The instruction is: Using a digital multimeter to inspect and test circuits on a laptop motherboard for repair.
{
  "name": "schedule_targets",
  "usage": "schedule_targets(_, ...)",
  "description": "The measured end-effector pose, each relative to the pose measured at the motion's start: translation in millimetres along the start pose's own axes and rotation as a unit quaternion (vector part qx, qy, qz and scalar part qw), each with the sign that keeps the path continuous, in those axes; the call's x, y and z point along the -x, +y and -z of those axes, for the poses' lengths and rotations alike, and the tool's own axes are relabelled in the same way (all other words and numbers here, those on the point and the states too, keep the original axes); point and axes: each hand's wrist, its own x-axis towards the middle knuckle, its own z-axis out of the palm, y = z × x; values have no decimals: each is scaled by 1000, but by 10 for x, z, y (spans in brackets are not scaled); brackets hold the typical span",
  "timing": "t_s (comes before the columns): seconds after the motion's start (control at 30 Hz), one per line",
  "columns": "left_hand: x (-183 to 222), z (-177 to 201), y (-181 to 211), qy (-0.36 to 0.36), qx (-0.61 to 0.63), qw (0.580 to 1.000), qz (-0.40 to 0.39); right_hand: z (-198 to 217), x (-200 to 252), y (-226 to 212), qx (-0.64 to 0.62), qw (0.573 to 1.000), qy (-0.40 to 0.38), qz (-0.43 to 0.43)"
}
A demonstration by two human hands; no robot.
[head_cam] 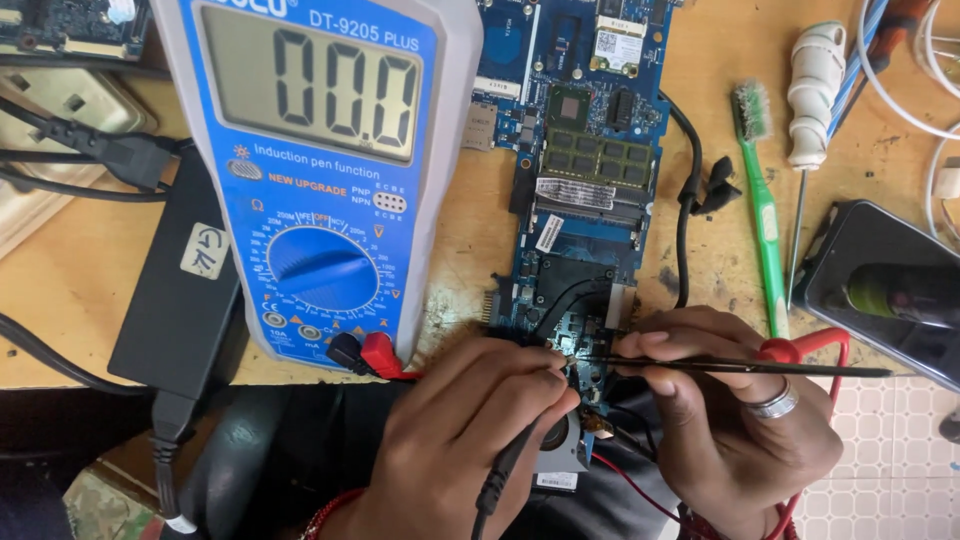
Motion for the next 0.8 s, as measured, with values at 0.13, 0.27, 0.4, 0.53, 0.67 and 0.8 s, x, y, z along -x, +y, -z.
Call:
schedule_targets(0.13, -2, -1, -6, -1, 0, 1000, -3, 18, 59, 67, -4, 1000, 1, 16)
schedule_targets(0.27, -9, -2, 0, -4, -3, 1000, 1, -21, 7, -10, 1, 1000, 2, -1)
schedule_targets(0.4, 2, -8, -2, -3, -4, 1000, 10, 2, 59, 47, -2, 1000, -1, 6)
schedule_targets(0.53, 1, -8, -7, -1, -4, 1000, 6, -18, 5, -14, 12, 1000, -1, -8)
schedule_targets(0.67, -3, -17, -14, 6, -5, 1000, 0, -10, 26, 18, 9, 1000, -1, -3)
schedule_targets(0.8, 4, -16, -8, 3, -4, 1000, 9, -24, 36, 37, 0, 1000, 8, 6)
